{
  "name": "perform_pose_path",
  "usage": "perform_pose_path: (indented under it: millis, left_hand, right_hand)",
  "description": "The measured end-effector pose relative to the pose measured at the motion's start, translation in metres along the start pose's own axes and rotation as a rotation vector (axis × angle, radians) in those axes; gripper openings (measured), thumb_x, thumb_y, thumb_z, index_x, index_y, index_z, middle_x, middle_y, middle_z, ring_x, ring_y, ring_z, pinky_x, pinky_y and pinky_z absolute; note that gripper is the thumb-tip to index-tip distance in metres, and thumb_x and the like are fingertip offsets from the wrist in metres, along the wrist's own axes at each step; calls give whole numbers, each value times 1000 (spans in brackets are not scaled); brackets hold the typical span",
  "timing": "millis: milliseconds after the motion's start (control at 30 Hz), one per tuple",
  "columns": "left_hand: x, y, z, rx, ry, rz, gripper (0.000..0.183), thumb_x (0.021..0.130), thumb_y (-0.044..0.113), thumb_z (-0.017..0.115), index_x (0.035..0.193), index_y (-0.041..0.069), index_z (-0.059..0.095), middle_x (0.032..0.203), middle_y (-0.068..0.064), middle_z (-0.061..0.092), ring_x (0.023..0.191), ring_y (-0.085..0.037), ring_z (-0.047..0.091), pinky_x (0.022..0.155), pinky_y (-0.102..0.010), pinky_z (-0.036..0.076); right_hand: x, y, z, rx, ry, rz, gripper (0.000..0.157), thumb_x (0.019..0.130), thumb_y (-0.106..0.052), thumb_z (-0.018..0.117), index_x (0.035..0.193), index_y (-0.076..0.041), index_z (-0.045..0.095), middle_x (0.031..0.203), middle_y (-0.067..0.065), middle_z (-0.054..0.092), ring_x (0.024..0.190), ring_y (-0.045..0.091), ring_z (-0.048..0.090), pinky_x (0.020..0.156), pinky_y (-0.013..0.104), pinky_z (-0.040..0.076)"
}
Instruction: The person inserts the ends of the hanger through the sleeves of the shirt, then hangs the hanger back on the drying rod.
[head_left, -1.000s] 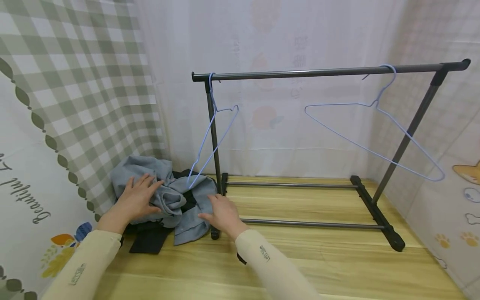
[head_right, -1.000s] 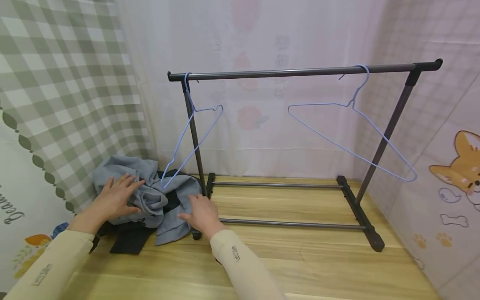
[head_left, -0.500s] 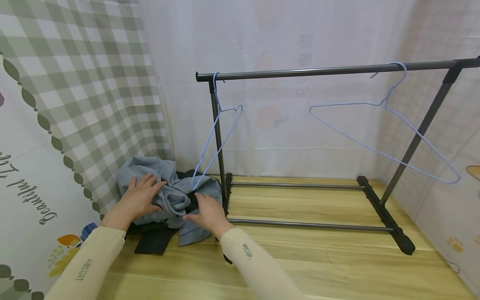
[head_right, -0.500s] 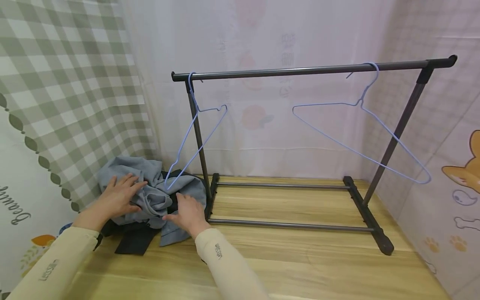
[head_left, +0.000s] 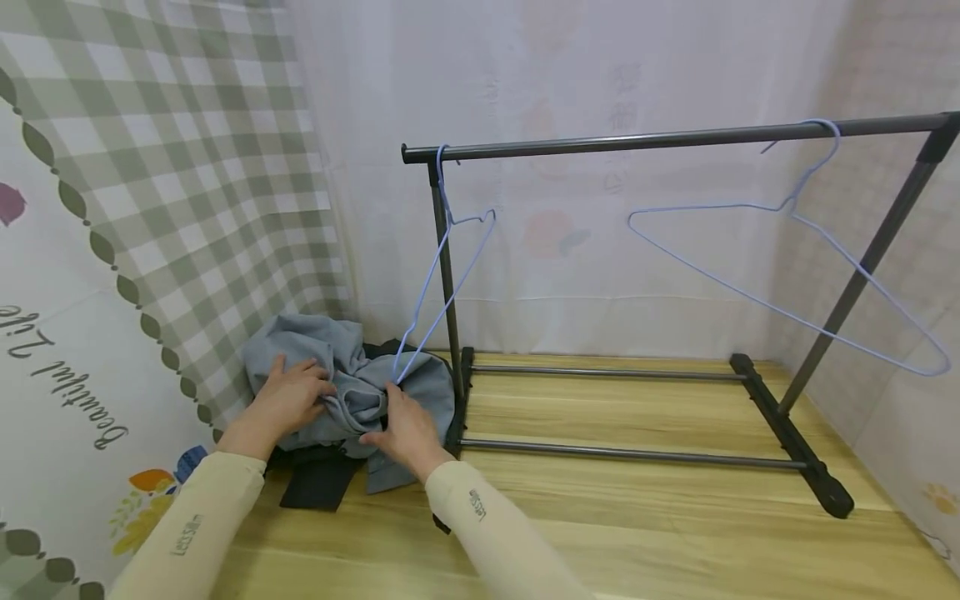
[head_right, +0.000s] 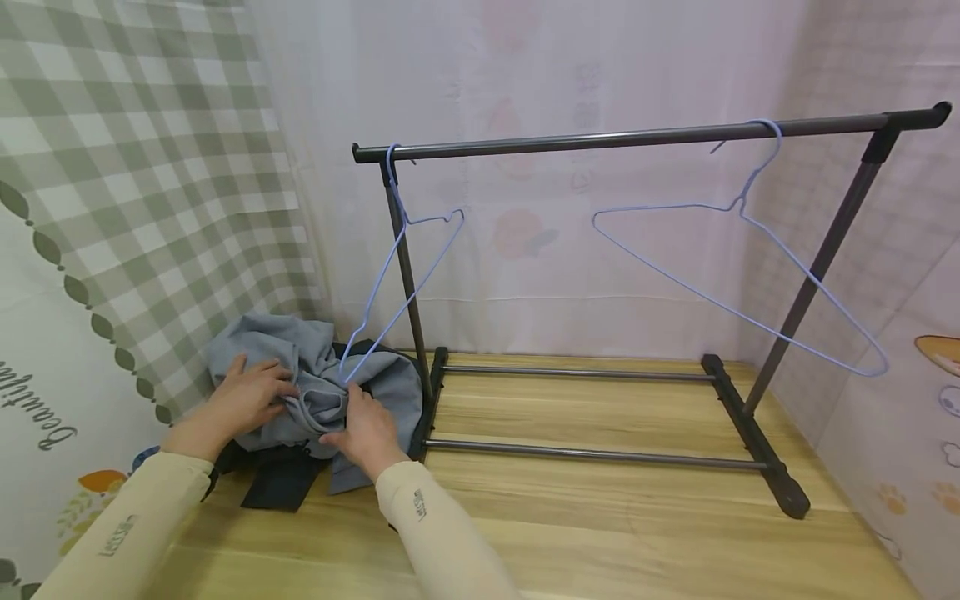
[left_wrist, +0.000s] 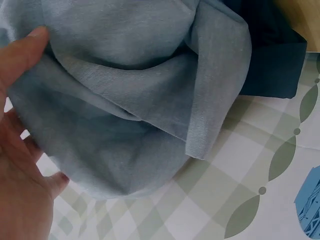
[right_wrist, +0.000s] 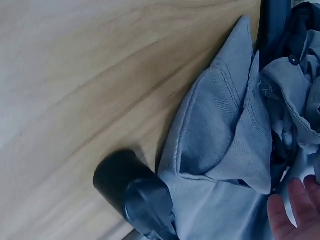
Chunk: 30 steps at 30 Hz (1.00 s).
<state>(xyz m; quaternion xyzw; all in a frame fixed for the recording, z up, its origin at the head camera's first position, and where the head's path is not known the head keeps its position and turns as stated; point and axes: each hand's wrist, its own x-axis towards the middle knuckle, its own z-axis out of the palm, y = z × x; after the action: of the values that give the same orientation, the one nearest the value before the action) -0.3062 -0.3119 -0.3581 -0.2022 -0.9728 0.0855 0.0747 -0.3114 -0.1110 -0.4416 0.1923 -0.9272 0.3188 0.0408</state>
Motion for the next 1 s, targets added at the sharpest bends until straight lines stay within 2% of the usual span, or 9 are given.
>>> perform_pose_path:
  millis: [67, 167, 267, 367, 500, 633, 733, 867, 1000]
  left_hand:
    - [0, -1, 2, 0, 18, 29, 14, 85, 13, 78, 97, 18, 77, 116, -9, 67, 121, -38, 53, 102, -76, 19]
    - [-2, -3, 3, -20, 33, 37, 13, 85, 11, 78, 96, 19, 77, 110, -6, 69, 113, -35, 58, 102, -76, 19]
    - [-2, -1, 1, -50, 37, 30, 14, 86, 9, 76, 98, 16, 77, 110, -7, 70, 111, -35, 59, 102, -76, 19]
    - [-2, 4, -2, -73, 42, 31, 14, 88, 7, 74, 101, 14, 74, 108, -8, 70, 107, -35, 61, 102, -75, 20]
    - [2, 10, -7, -102, 71, 36, 9, 92, 5, 68, 92, 13, 67, 88, -3, 67, 91, -31, 64, 103, -74, 21]
    - [8, 15, -12, -131, 81, 19, 23, 95, 3, 63, 79, 15, 51, 68, 2, 50, 75, -28, 60, 103, -73, 22]
    - [11, 18, -10, -141, 76, 6, 24, 96, 3, 60, 78, 14, 48, 67, 2, 47, 77, -31, 59, 102, -72, 24]
    - [12, 26, -3, -147, 84, 25, 20, 96, 4, 59, 80, 13, 50, 71, 1, 50, 82, -34, 61, 100, -73, 27]
    - [13, 37, 5, -164, 113, 44, 18, 96, 3, 59, 82, 11, 51, 69, 0, 52, 77, -32, 62, 98, -72, 31]
  right_hand:
    - [1, 0, 2, 20, 7, 3, 82, 83, -46, 79, 148, -12, 43, 139, 6, 56, 120, 23, 58, 95, 37, 48]
    - [2, 1, 4, 0, 38, -57, 60, 87, -40, 76, 138, -13, 56, 126, 3, 64, 109, 21, 63, 89, 35, 51]
    - [1, 4, 0, -38, 80, -148, 31, 92, -33, 72, 116, -13, 68, 104, 2, 68, 92, 19, 65, 77, 31, 51]
    - [0, 8, -6, -19, 110, -191, 14, 94, -29, 69, 96, -15, 66, 86, -2, 65, 75, 14, 61, 65, 27, 47]
    - [-2, 16, -19, 92, 147, -179, 24, 96, -25, 67, 77, -15, 56, 71, -4, 54, 60, 9, 50, 55, 22, 40]
    - [-5, 27, -38, 156, 192, -130, 32, 96, -26, 67, 71, -15, 51, 65, -5, 49, 57, 8, 47, 53, 22, 39]
    - [-8, 38, -52, 181, 215, -84, 31, 95, -25, 69, 71, -14, 53, 63, -6, 50, 57, 9, 47, 53, 24, 39]
    - [-16, 54, -68, 234, 224, -12, 28, 94, -23, 69, 72, -12, 55, 62, -4, 51, 55, 11, 47, 52, 26, 39]
    - [-25, 70, -79, 278, 229, 27, 27, 94, -24, 69, 74, -12, 56, 61, -4, 52, 53, 10, 48, 51, 26, 40]
